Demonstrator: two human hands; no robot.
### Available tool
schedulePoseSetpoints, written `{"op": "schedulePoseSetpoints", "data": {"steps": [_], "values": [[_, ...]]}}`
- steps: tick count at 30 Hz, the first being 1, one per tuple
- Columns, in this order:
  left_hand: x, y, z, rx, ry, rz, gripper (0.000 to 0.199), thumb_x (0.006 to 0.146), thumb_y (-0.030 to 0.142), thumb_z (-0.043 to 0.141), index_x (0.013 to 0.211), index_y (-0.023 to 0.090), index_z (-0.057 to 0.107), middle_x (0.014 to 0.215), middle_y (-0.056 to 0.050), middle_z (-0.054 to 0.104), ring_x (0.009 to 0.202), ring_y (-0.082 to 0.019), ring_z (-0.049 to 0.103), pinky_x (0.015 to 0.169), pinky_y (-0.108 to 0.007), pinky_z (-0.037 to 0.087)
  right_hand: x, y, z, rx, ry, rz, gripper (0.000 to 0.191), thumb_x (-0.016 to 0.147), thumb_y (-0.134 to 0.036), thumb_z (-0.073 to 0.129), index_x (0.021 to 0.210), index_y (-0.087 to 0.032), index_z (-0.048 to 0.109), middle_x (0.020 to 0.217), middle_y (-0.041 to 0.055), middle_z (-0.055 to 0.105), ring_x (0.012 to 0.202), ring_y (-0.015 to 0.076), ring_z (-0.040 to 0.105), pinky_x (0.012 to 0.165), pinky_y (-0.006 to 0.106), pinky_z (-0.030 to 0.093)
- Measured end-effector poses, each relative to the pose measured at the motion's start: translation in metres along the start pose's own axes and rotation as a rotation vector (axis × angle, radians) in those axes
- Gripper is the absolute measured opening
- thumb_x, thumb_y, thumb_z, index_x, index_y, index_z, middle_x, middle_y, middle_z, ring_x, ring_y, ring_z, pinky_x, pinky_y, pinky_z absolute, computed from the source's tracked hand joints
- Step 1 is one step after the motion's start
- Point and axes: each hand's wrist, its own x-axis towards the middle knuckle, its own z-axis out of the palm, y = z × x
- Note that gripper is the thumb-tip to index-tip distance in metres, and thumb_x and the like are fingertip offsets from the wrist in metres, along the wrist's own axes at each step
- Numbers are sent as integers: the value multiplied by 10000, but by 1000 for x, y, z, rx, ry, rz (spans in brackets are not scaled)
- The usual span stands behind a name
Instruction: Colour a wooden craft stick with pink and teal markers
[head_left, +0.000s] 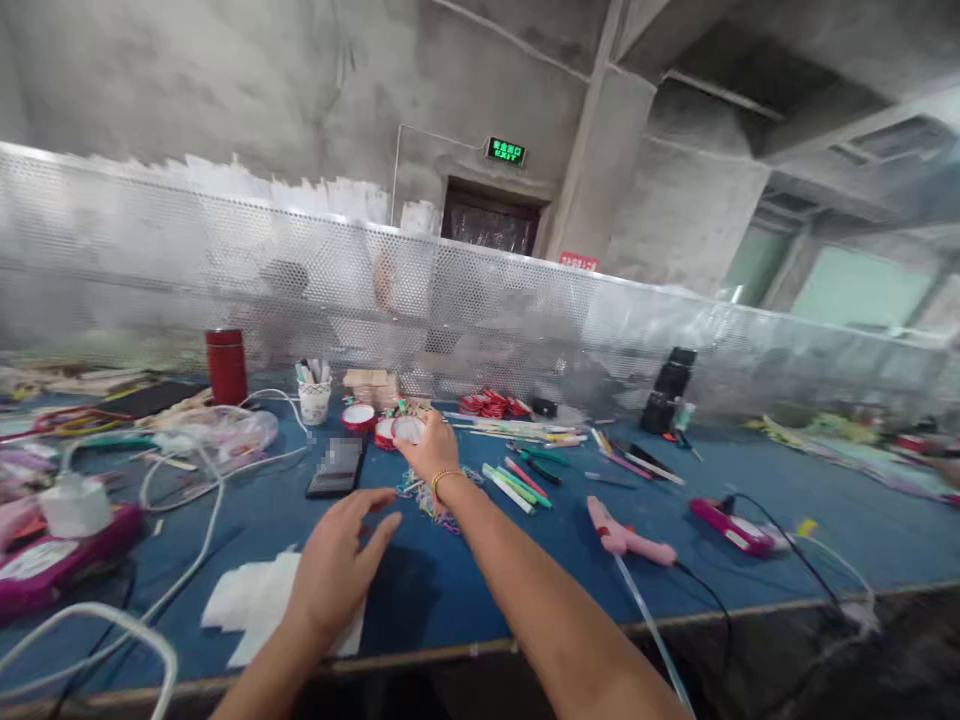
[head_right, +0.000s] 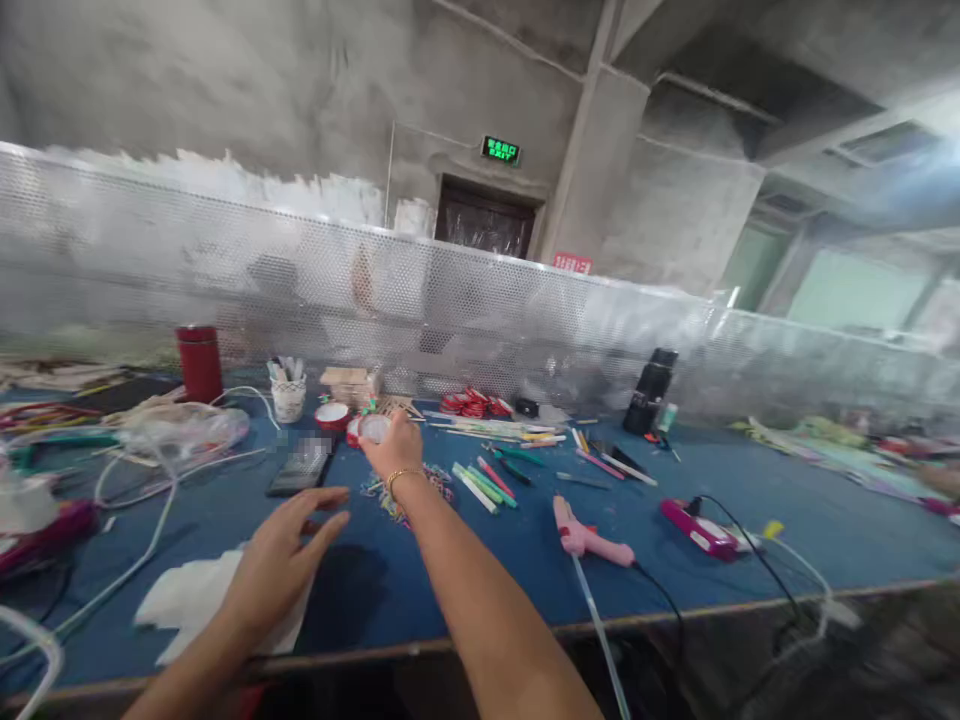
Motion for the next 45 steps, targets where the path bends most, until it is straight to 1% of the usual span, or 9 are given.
{"op": "schedulePoseSetpoints", "data": {"steps": [5,10,14,18,24,32,37,41,45], "values": [[-7,3,2,28,23,25,305,906,433,520,1097,260,684,1128,-40,696,1043,-225,631,884,-371,535,21,2,26,-31,-33,76,554,722,-466,714,1138,-155,521,1147,138,657,1107,277,601,945,344,431],[-6,-3,-4,32,41,74,293,911,412,522,1107,264,681,1133,-41,697,1047,-221,635,885,-367,542,37,-4,50,-60,-30,54,517,729,-478,698,1100,-169,515,1110,136,668,1106,271,604,954,354,422],[-5,-4,-7,51,50,101,274,909,398,533,1096,264,682,1116,-41,705,1009,-216,651,897,-376,540,38,-8,60,-89,-41,49,550,715,-508,703,1102,-172,505,1095,136,674,1090,278,610,944,365,429],[-6,-3,-6,79,52,148,270,898,382,554,1099,254,680,1116,-47,706,1018,-224,651,910,-397,537,37,-5,64,-118,-52,46,555,715,-529,697,1103,-181,506,1114,138,668,1102,280,605,940,371,436],[-7,-4,-5,97,49,166,279,899,385,553,1112,253,674,1129,-48,701,1033,-224,648,905,-395,541,37,0,64,-136,-90,52,594,724,-544,688,1133,-158,497,1135,165,661,1110,285,600,932,369,437],[-6,-6,-4,106,63,161,276,891,383,562,1109,264,681,1126,-37,705,1025,-220,655,890,-374,546,36,-1,63,-129,-88,19,579,739,-564,669,1122,-164,499,1122,152,663,1110,284,596,922,359,441],[-6,-4,-5,109,56,145,272,892,375,559,1107,262,681,1125,-38,705,1032,-221,652,889,-377,546,33,1,62,-96,-105,5,644,741,-573,672,1183,-149,473,1157,162,651,1113,279,601,930,361,442],[-6,-2,-6,104,58,132,274,895,378,550,1102,260,684,1126,-39,706,1035,-220,653,886,-374,547,32,2,52,-62,-96,-4,679,762,-547,664,1257,-133,453,1247,178,609,1178,288,565,986,376,417],[-4,-3,-6,113,40,123,280,896,394,543,1091,256,691,1111,-37,714,1007,-217,664,885,-369,546,27,2,30,-29,-47,12,637,809,-465,636,1303,-110,446,1322,191,562,1252,291,511,1053,392,371]]}}
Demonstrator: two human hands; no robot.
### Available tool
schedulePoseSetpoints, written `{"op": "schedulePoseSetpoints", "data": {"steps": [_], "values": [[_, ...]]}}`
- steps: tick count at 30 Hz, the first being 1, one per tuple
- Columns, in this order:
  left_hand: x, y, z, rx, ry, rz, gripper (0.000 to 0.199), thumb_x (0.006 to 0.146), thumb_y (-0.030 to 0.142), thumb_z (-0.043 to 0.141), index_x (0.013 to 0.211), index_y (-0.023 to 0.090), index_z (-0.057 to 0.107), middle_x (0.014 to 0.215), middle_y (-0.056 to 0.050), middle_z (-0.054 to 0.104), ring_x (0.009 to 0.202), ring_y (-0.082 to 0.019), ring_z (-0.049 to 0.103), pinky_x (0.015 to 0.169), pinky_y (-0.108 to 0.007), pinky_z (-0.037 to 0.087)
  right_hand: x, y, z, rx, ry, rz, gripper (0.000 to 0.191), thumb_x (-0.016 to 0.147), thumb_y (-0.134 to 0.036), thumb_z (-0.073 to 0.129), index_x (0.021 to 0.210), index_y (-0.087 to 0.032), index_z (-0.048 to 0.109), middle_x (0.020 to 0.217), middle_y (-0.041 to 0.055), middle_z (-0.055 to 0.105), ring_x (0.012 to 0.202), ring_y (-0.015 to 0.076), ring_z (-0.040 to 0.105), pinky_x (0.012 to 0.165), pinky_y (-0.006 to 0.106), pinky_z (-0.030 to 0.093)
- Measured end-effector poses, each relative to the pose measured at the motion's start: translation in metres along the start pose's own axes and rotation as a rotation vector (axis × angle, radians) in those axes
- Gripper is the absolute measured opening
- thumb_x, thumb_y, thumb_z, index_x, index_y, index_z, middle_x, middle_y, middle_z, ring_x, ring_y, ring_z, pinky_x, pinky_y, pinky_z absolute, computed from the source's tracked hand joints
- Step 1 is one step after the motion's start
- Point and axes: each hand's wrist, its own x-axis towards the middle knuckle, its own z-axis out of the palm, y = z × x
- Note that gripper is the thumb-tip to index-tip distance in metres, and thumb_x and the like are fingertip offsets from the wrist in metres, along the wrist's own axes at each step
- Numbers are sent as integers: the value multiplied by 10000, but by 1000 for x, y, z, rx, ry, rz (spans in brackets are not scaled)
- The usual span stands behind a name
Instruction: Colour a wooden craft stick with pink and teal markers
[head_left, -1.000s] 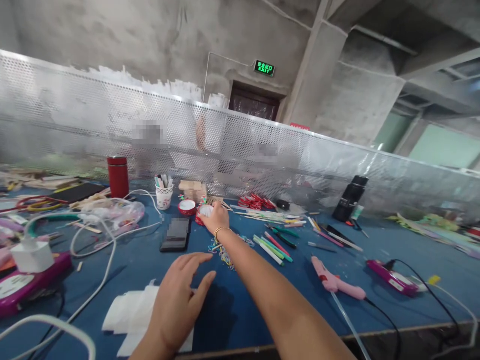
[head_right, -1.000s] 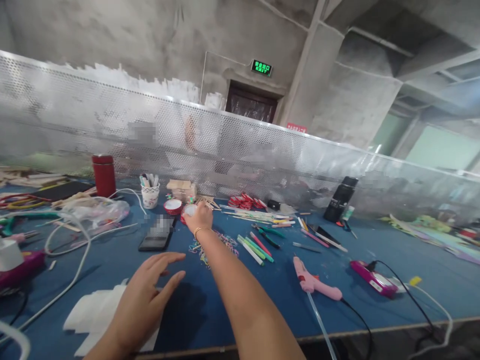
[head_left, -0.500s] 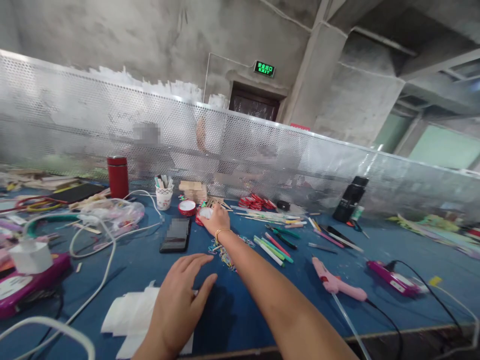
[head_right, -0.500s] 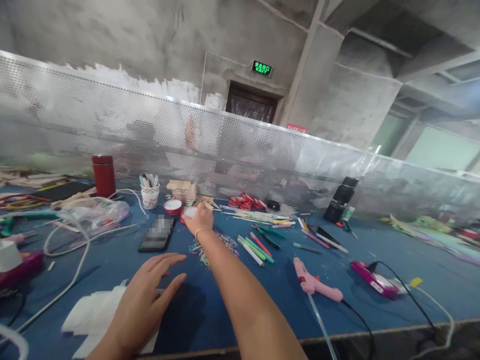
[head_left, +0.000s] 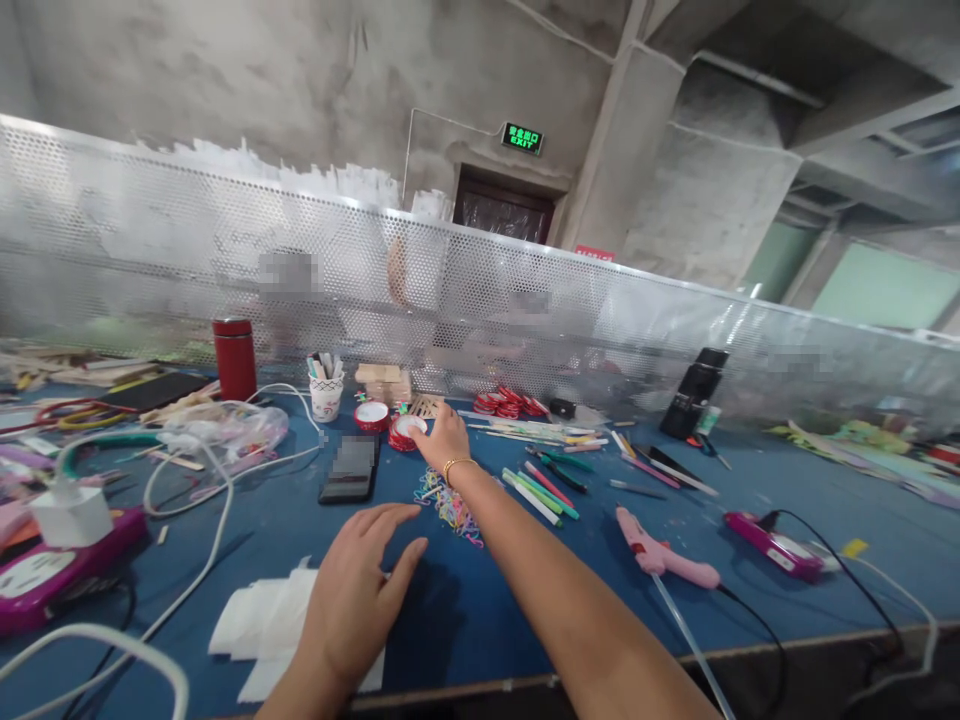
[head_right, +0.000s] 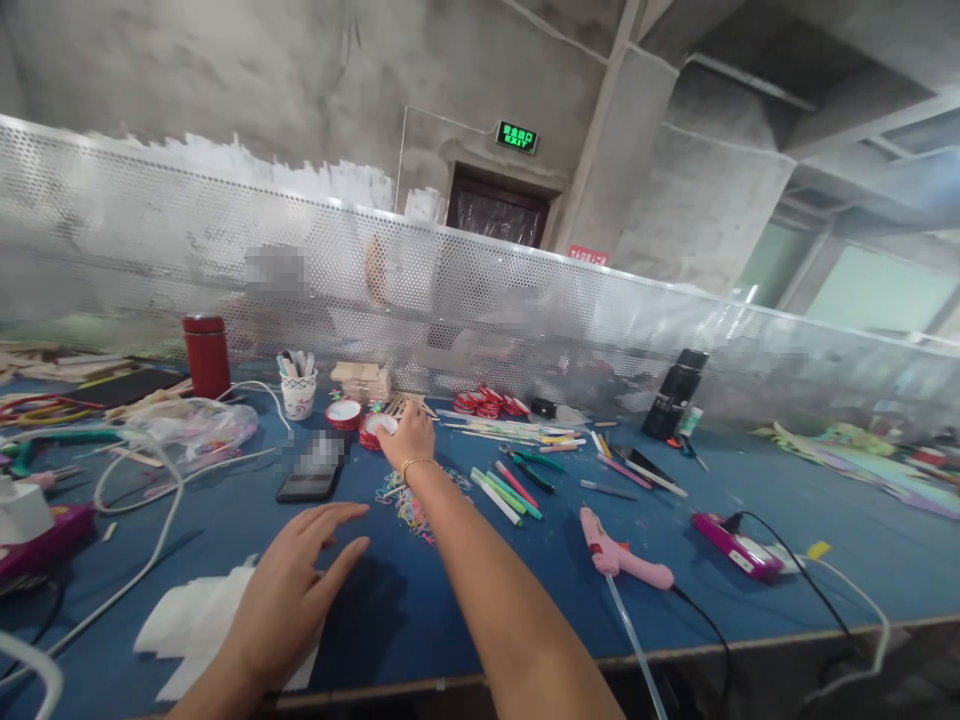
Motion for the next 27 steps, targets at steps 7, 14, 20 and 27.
{"op": "schedulePoseSetpoints", "data": {"steps": [7,14,20,27], "values": [[4,2,-1,21,-40,26,293,894,436,532,1019,247,717,1059,-45,734,1011,-227,667,904,-368,533,-33,8,-59,114,33,83,602,802,-412,634,1300,-111,481,1312,166,582,1256,263,515,1086,382,359],[-2,25,-2,-22,-33,102,270,906,419,526,983,252,723,1037,-43,737,1004,-213,664,903,-348,523,-102,32,-117,244,147,145,505,799,-414,625,1231,-164,548,1243,128,625,1193,276,558,1054,416,402],[-17,52,11,-61,-100,169,257,912,400,523,988,256,723,1021,-42,738,985,-204,665,908,-357,516,-165,55,-132,208,184,151,468,799,-396,634,1211,-182,566,1234,121,628,1211,289,544,1064,447,401],[7,45,9,14,-229,124,240,888,348,527,975,264,734,1040,-45,740,1007,-224,660,936,-358,487,-168,72,-149,144,204,129,364,814,-325,607,1157,-201,601,1182,105,659,1175,276,562,1043,446,412]]}}
